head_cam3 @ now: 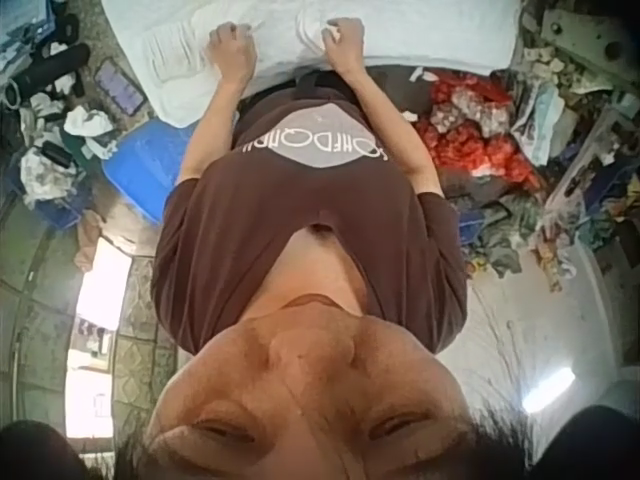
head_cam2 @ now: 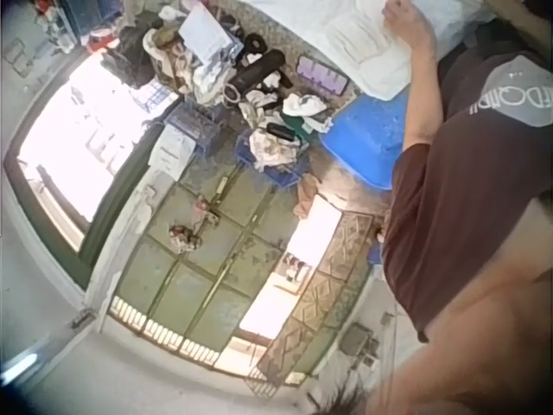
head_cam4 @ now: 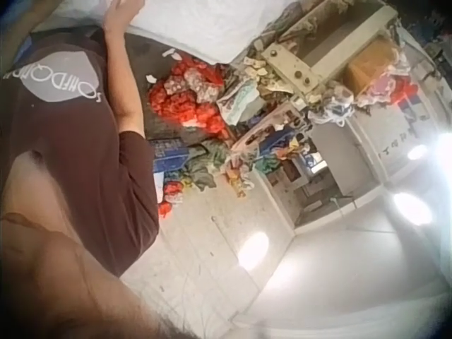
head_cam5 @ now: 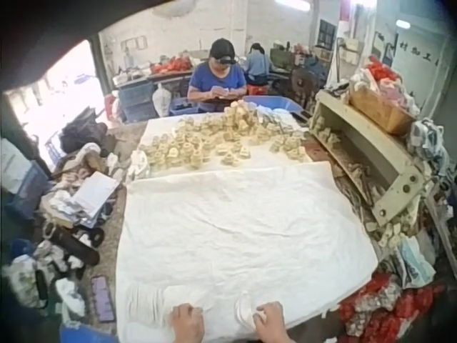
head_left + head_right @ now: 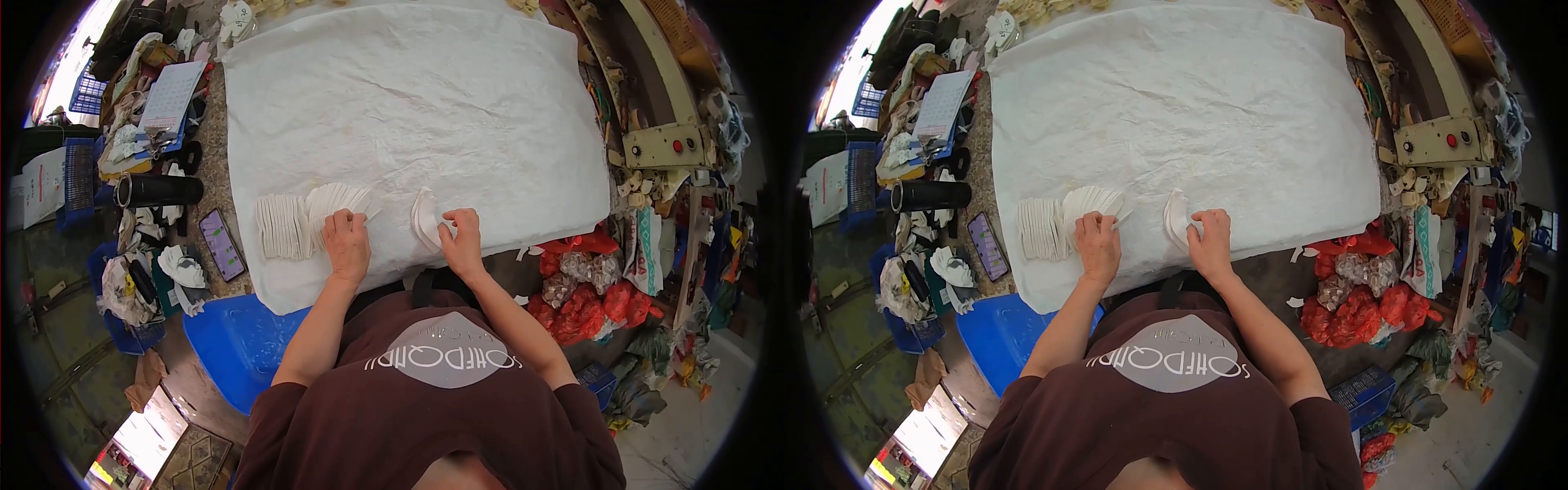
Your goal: Sorting and separating stacks of white shoe material components at a manufacturing workstation.
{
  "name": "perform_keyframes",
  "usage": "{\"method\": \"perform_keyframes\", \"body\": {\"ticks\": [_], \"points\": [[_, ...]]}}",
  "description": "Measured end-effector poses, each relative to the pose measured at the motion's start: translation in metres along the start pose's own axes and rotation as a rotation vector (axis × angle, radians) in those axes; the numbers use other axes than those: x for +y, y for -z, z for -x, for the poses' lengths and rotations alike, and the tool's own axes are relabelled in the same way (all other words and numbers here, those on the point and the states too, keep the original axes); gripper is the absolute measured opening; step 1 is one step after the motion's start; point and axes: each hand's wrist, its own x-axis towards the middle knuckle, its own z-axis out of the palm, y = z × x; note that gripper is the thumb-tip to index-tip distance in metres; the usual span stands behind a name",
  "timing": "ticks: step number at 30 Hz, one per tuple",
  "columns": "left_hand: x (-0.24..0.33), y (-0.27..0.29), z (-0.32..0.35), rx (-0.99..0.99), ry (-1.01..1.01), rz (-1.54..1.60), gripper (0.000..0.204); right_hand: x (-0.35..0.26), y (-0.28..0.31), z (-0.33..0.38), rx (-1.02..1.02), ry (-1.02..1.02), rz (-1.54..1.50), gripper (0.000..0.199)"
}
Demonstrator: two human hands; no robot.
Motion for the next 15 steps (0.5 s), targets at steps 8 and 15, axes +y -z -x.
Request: {"method": "perform_keyframes", "body": {"ticks": [8,15], "points": [[0.023,0.06,0.005,-0.202,0.434,0.766,0.013,-0.055,0.015,-0.002,-0.416,-0.348,-0.482,0.018],[0.058,0.065,0.013,-0.212,0.443,1.102,0.016,-0.09,0.039,0.005,-0.671,-0.144,-0.391,0.017]]}}
